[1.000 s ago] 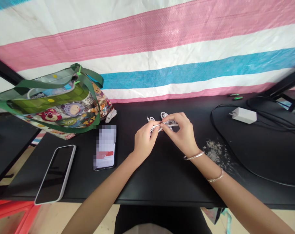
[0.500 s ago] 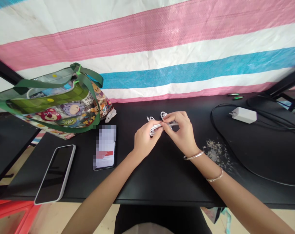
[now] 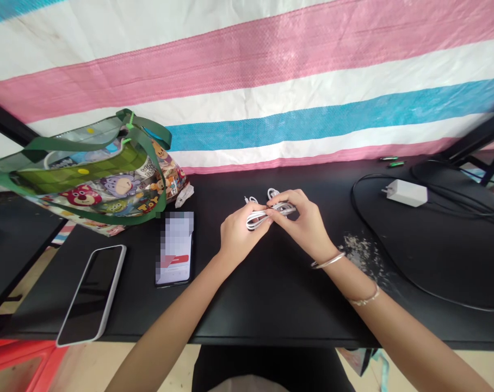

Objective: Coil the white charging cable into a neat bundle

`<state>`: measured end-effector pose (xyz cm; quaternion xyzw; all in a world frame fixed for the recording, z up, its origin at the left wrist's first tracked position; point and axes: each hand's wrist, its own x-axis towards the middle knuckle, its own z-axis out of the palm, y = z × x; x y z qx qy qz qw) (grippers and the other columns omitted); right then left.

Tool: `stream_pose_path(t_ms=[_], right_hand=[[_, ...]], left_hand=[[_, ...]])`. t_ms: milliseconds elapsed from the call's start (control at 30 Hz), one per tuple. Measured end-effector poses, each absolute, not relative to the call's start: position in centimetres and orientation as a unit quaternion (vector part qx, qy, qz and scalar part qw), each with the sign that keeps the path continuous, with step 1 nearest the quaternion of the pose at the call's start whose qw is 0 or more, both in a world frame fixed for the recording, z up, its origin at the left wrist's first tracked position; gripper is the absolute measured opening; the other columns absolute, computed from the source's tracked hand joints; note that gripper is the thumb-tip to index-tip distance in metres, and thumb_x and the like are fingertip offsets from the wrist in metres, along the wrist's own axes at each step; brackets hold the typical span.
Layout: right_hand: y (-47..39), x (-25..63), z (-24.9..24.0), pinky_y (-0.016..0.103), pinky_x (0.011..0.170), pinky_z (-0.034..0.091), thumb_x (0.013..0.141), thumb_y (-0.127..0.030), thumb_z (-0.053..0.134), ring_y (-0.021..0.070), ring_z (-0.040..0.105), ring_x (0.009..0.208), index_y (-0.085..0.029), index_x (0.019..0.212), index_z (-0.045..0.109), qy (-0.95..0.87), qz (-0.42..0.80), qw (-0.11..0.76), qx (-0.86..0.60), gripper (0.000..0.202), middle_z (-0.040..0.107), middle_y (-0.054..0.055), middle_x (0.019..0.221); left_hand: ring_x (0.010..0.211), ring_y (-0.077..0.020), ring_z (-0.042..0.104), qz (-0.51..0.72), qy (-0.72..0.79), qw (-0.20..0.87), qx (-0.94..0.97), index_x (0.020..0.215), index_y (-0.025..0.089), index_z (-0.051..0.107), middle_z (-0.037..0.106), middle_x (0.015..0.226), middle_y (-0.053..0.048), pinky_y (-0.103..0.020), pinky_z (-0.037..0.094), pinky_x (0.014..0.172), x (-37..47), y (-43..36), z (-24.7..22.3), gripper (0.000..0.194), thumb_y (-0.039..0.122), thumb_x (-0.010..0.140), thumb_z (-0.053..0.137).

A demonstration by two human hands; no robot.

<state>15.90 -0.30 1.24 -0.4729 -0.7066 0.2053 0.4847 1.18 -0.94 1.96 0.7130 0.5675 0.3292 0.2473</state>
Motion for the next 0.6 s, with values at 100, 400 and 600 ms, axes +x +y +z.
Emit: stream_pose_path(t_ms=[100,400,600], right_hand=[[-0.2,16.2,1.5,0.038,0.077,0.05,0.082,-0.026,0.062,0.0214,0.062,0.082,-0.026,0.084,0.068,-0.736,0.221,0.467,-0.438,0.006,0.072,0.002,0.085],[0.0,16.8,2.0,0.035,0.075,0.05,0.082,-0.034,0.063,0.0205,0.063,0.082,-0.025,0.084,0.067,-0.753,0.266,0.438,-0.413,0.011,0.071,0.003,0.086],[0.2,17.1,2.0,0.034,0.071,0.05,0.08,-0.04,0.064,0.0201,0.062,0.079,-0.024,0.083,0.068,-0.753,0.284,0.432,-0.407,0.017,0.07,0.003,0.082]], left_hand=[[0.063,-0.0116,0.065,0.32,0.571,0.239,0.717,0.081,0.025,0.066,0.071,0.07,0.007,-0.019,0.043,0.059,1.1,-0.9,2.1,0.006,0.024,0.075,0.066],[0.06,-0.0113,0.064,0.327,0.573,0.25,0.709,0.074,0.023,0.064,0.07,0.066,0.007,-0.019,0.041,0.056,0.9,-0.8,2.3,0.006,0.027,0.07,0.067],[0.062,-0.0117,0.065,0.325,0.56,0.256,0.718,0.072,0.022,0.064,0.071,0.067,0.005,-0.019,0.042,0.057,0.7,-0.8,2.2,0.007,0.028,0.07,0.067]])
